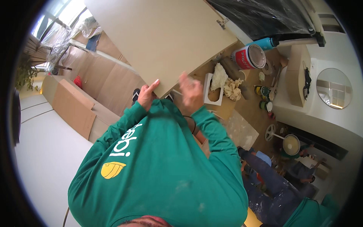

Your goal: The person sands the corner and edges of a wooden panel using a handheld sanding block and then wipes the surface with a white cloth to remove dust.

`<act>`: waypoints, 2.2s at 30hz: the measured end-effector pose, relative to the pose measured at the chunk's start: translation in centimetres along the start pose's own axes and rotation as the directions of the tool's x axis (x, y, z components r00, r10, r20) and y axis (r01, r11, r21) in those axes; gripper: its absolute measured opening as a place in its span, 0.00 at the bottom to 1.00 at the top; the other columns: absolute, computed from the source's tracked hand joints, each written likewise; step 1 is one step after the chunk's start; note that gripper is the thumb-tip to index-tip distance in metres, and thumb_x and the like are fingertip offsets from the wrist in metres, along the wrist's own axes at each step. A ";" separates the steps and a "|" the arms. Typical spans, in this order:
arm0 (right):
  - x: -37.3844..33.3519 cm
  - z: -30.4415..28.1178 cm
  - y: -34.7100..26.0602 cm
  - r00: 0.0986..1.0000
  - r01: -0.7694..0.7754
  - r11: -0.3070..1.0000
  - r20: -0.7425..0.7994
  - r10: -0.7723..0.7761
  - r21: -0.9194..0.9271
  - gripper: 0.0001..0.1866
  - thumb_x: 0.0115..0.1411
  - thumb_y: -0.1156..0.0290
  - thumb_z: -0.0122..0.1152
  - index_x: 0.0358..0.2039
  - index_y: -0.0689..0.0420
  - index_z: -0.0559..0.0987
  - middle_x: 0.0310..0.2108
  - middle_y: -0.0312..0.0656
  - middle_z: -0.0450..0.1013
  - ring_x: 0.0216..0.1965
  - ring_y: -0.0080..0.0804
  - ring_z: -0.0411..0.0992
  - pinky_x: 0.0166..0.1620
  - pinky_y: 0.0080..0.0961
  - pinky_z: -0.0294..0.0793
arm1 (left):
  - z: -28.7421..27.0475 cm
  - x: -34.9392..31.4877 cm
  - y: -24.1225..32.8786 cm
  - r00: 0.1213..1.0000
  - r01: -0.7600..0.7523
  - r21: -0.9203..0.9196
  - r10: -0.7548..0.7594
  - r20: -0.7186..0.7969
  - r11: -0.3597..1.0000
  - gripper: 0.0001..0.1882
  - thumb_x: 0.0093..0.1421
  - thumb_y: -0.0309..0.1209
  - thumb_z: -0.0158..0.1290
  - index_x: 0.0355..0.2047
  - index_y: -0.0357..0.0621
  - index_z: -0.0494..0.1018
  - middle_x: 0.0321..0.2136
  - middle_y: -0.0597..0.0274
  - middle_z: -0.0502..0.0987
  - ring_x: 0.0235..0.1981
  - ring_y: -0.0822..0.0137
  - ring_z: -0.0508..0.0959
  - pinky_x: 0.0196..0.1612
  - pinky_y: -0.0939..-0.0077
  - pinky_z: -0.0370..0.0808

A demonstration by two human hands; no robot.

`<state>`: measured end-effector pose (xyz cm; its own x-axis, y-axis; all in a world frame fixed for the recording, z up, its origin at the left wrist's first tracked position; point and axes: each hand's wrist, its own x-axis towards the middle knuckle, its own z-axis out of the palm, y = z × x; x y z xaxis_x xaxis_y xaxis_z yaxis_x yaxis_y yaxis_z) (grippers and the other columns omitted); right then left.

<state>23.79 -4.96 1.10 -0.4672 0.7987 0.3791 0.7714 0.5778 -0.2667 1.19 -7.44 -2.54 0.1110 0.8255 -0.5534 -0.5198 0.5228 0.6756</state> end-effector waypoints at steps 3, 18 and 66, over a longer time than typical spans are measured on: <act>-1.9 0.5 -3.5 0.971 0.218 0.971 0.082 -0.226 0.103 0.29 0.60 0.75 0.58 0.64 0.51 0.75 0.66 0.35 0.70 0.43 0.39 0.73 0.49 0.35 0.74 | -0.6 -0.1 -0.3 0.999 -0.017 -0.020 0.017 0.032 1.000 0.25 0.63 0.51 0.60 0.42 0.38 0.79 0.33 0.66 0.81 0.31 0.76 0.78 0.29 0.80 0.73; 3.2 -1.0 13.3 0.989 0.124 0.992 -0.082 -0.125 -0.018 0.31 0.61 0.77 0.55 0.67 0.54 0.71 0.66 0.43 0.69 0.46 0.44 0.74 0.50 0.38 0.74 | -0.3 -0.3 -0.3 0.999 -0.028 -0.036 0.027 -0.026 0.999 0.27 0.64 0.48 0.60 0.46 0.32 0.76 0.36 0.57 0.82 0.33 0.67 0.83 0.32 0.71 0.81; -0.6 2.7 -9.2 0.795 -0.583 0.577 0.256 0.549 0.571 0.21 0.67 0.59 0.64 0.21 0.58 0.75 0.17 0.29 0.67 0.21 0.18 0.60 0.24 0.26 0.59 | -1.5 0.6 0.9 0.981 -0.012 0.101 -0.008 0.195 0.995 0.30 0.62 0.52 0.62 0.46 0.33 0.79 0.35 0.60 0.81 0.30 0.72 0.79 0.29 0.78 0.79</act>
<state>15.82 -10.35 0.93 -0.0585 0.9957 -0.0722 0.4710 -0.0362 -0.8814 -0.49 -6.79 -2.99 0.2782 0.8470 -0.4530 -0.4333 0.5316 0.7278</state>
